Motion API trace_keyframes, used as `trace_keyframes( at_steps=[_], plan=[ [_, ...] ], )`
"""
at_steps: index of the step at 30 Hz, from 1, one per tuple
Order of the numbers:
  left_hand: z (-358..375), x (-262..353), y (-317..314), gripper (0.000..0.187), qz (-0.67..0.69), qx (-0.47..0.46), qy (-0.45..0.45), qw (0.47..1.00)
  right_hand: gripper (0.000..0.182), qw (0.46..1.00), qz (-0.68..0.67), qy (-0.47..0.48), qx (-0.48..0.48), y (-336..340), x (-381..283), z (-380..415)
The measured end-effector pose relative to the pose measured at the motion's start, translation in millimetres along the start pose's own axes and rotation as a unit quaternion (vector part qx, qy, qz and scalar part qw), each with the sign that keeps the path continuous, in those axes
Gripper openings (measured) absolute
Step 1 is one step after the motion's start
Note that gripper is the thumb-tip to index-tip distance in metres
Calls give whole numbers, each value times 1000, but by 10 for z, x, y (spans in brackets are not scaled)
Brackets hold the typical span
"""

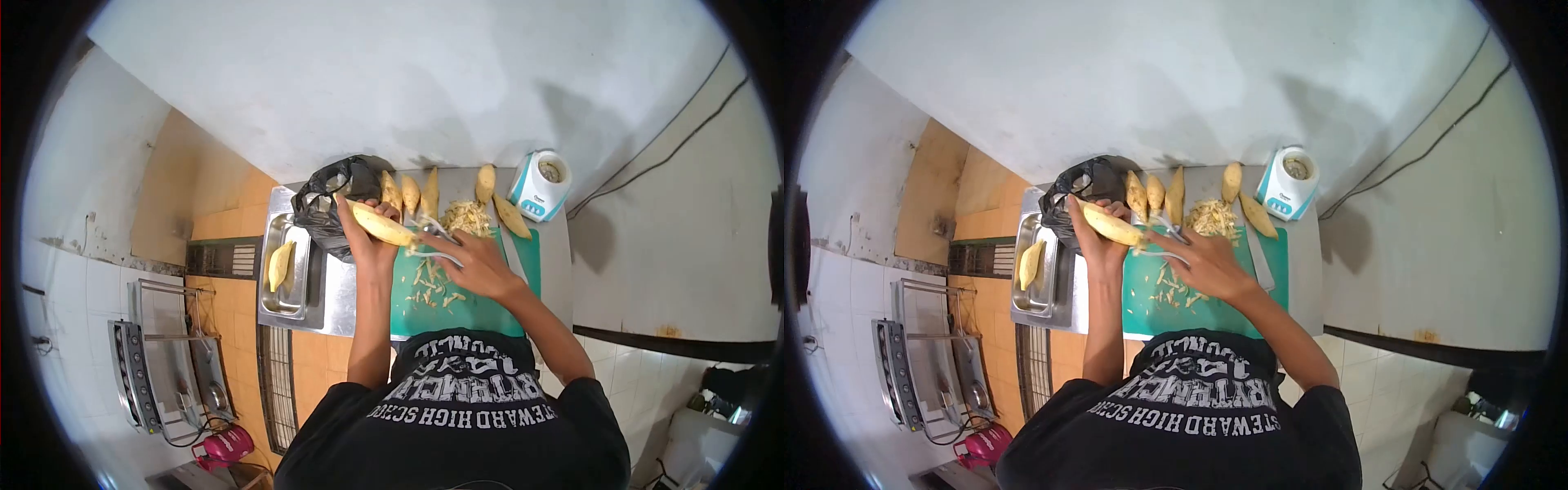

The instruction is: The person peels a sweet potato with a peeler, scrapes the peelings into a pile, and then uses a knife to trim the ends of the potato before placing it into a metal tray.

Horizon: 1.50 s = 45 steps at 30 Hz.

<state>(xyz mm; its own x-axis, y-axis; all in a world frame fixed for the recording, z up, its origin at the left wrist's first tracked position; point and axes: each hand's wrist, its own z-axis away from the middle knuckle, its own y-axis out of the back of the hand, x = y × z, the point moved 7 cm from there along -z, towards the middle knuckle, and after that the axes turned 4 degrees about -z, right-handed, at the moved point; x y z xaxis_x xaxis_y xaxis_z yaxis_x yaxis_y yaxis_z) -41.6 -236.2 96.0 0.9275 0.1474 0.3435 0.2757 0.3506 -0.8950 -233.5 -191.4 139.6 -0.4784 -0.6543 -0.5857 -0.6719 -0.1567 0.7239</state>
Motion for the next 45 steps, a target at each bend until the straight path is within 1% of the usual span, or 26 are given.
trace_keyframes(
  at_steps=[1,2,3,4,6,7,9,10,12,14,16,17,18,20,22,24,26,29,31,33,34,36,37,39,42,45],
  plan=[
    [11,56,38,48,10,5,-6,1000,55,1000,0,6,-2,-38,129,91],
    [19,113,98,49,18,12,-10,1000,55,998,39,-25,-43,-119,338,224],
    [0,112,99,49,96,-7,53,994,54,992,79,-59,-81,-148,410,258],
    [-7,108,133,49,96,-5,54,994,54,992,78,-60,-82,-162,412,296],
    [-24,166,196,49,19,25,-33,999,55,995,16,-92,-44,-37,439,338],
    [-16,117,202,49,19,29,-30,999,55,994,16,-97,-47,39,331,292],
    [-25,-34,251,50,25,72,21,997,55,1000,4,-20,0,170,13,72],
    [-37,-79,271,50,22,73,25,997,55,1000,3,-25,2,150,-3,18],
    [-56,-134,271,52,-5,60,26,998,53,998,43,46,0,129,-124,-57],
    [-7,-86,250,54,6,66,30,997,51,997,59,42,0,61,-8,17],
    [53,61,233,55,-12,100,-17,995,49,996,73,45,-5,-16,249,150],
    [-68,74,398,56,81,95,54,991,48,995,93,12,-35,-77,482,263],
    [-50,93,385,56,80,95,53,991,47,991,113,-24,-63,-102,558,304],
    [-28,210,368,57,-1,114,-46,992,48,994,97,-30,-38,-75,592,350],
    [-26,178,433,58,6,117,-45,992,48,996,76,-48,-15,36,456,313],
    [-32,55,427,58,-23,109,-33,993,50,997,78,13,20,142,100,91],
    [-8,-38,406,57,-57,128,-26,990,50,997,73,17,21,103,-36,-38],
    [19,-44,430,53,-58,114,-9,992,50,998,62,25,21,5,66,2],
    [-11,41,502,52,-7,102,-6,995,50,998,54,25,20,-68,307,117],
    [-94,90,542,48,85,74,32,993,55,995,89,-35,-31,-114,536,252],
    [-117,69,553,48,87,75,32,993,55,995,90,-35,-33,-112,529,273],
    [-132,76,593,49,34,131,-44,990,55,994,77,-77,-5,-8,527,285],
    [-141,16,604,48,6,130,-57,990,55,994,77,-82,-7,12,483,272],
    [-232,-130,673,46,-36,157,-70,984,54,997,46,-33,46,84,317,150],
    [-179,-342,656,41,-150,190,-145,959,51,998,-9,-25,58,46,183,116],
    [-261,-428,814,38,-212,205,-186,937,52,999,0,-19,47,-109,187,207]
  ],
)
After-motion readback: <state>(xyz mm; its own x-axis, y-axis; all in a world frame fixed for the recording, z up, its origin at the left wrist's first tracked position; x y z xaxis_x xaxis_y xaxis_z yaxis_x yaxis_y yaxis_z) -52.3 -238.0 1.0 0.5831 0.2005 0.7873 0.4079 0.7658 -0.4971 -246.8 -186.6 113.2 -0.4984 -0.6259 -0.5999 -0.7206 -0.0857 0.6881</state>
